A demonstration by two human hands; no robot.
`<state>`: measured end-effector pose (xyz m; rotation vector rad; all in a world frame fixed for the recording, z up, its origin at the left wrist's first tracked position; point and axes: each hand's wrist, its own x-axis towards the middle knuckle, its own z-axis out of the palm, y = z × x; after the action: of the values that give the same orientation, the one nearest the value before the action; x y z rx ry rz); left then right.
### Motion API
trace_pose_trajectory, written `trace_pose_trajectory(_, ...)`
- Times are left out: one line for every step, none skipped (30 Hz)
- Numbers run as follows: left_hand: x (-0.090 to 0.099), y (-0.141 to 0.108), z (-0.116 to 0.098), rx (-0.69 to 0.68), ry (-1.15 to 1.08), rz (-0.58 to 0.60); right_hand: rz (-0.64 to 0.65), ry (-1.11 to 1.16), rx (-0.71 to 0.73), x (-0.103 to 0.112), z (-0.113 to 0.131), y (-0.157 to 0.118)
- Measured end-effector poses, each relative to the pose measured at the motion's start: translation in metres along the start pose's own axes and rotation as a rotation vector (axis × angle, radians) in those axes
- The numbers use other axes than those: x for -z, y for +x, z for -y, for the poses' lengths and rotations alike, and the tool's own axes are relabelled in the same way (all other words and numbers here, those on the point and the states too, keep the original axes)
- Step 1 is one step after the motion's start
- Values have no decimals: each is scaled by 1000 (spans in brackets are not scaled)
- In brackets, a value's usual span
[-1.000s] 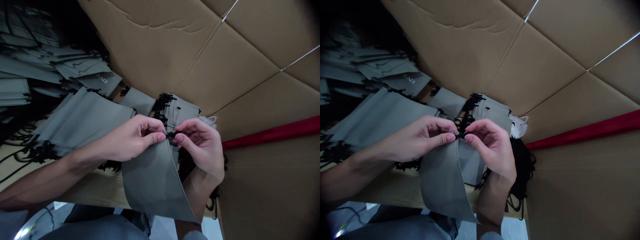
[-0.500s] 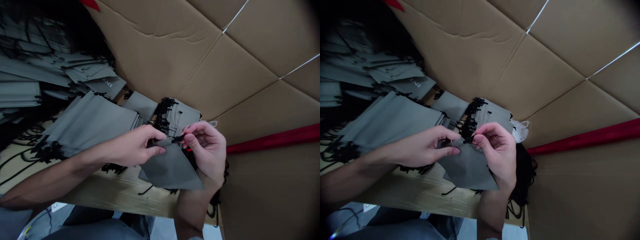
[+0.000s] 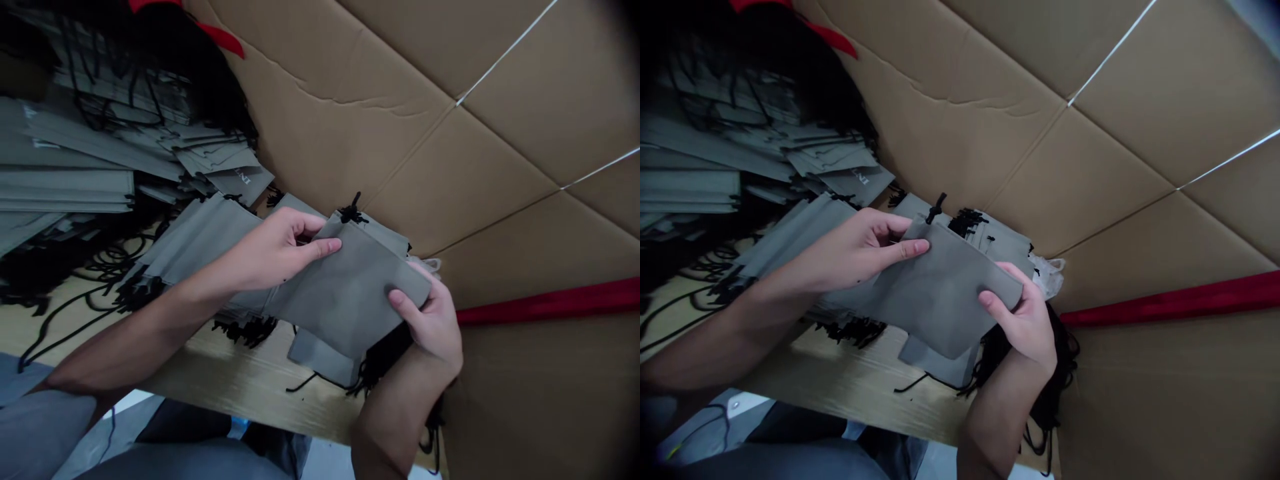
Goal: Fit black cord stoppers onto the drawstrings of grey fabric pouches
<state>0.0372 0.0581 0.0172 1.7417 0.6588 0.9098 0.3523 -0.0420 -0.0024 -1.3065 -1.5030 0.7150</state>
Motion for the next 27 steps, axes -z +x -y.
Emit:
trace_pose_trajectory(0, 0, 0, -5, 28, -19, -17, -5, -30, -1, 0, 1)
trace_pose_trajectory(0, 0, 0, -7, 61, -45, -29, -9, -59, -2, 1, 2)
trace_pose_trajectory(-1, 0, 0, -5, 101, -72, -33, -11, -86, -4, 2, 2)
trace_pose_trajectory(-2, 0, 1, -3, 152, -102, -29, -13, -111, -7, 3, 3)
trace_pose_trajectory(-2, 0, 1, 3, 202, -131, -19, -17, -134, -10, 4, 4)
trace_pose_trajectory(-3, 0, 2, 10, 246, -159, -14, -18, -157, -13, 4, 6)
trace_pose_trajectory(-2, -1, 2, 19, 287, -180, -17, -14, -173, -18, 3, 7)
trace_pose_trajectory(-1, -2, 2, 27, 334, -201, -24, -7, -185, -24, 3, 10)
trace_pose_trajectory(2, -3, 2, 34, 381, -218, -32, 2, -193, -30, 2, 12)
trace_pose_trajectory(6, -5, 1, 41, 426, -228, -37, 10, -200, -38, 1, 15)
trace_pose_trajectory(13, -7, 0, 47, 466, -228, -39, 18, -207, -47, -1, 19)
trace_pose_trajectory(21, -10, -2, 52, 500, -221, -34, 26, -214, -57, -1, 23)
trace_pose_trajectory(30, -13, -4, 55, 533, -213, -23, 34, -222, -69, -2, 27)
trace_pose_trajectory(40, -17, -6, 60, 567, -206, -7, 42, -229, -82, -3, 31)
trace_pose_trajectory(51, -20, -8, 63, 598, -208, 14, 49, -238, -95, -3, 35)
trace_pose_trajectory(62, -24, -8, 73, 648, -235, 36, 54, -244, -110, -4, 39)
trace_pose_trajectory(73, -27, -6, 90, 710, -259, 55, 56, -248, -125, -5, 42)
trace_pose_trajectory(83, -29, -3, 110, 751, -273, 70, 53, -251, -140, -7, 46)
trace_pose_trajectory(92, -31, 1, 134, 786, -280, 79, 44, -253, -154, -9, 49)
trace_pose_trajectory(100, -32, 7, 164, 819, -300, 79, 28, -255, -167, -12, 52)
trace_pose_trajectory(106, -33, 12, 196, 841, -300, 72, 5, -258, -179, -15, 54)
trace_pose_trajectory(110, -33, 17, 222, 856, -302, 64, -23, -259, -189, -17, 56)
trace_pose_trajectory(113, -33, 20, 240, 864, -312, 55, -55, -255, -196, -20, 58)
trace_pose_trajectory(114, -33, 20, 245, 867, -332, 47, -90, -247, -202, -21, 59)
trace_pose_trajectory(114, -34, 17, 234, 864, -371, 38, -129, -234, -205, -22, 60)
trace_pose_trajectory(112, -35, 10, 212, 856, -417, 26, -169, -216, -207, -22, 61)
trace_pose_trajectory(110, -38, 1, 174, 840, -485, 12, -209, -195, -207, -22, 60)
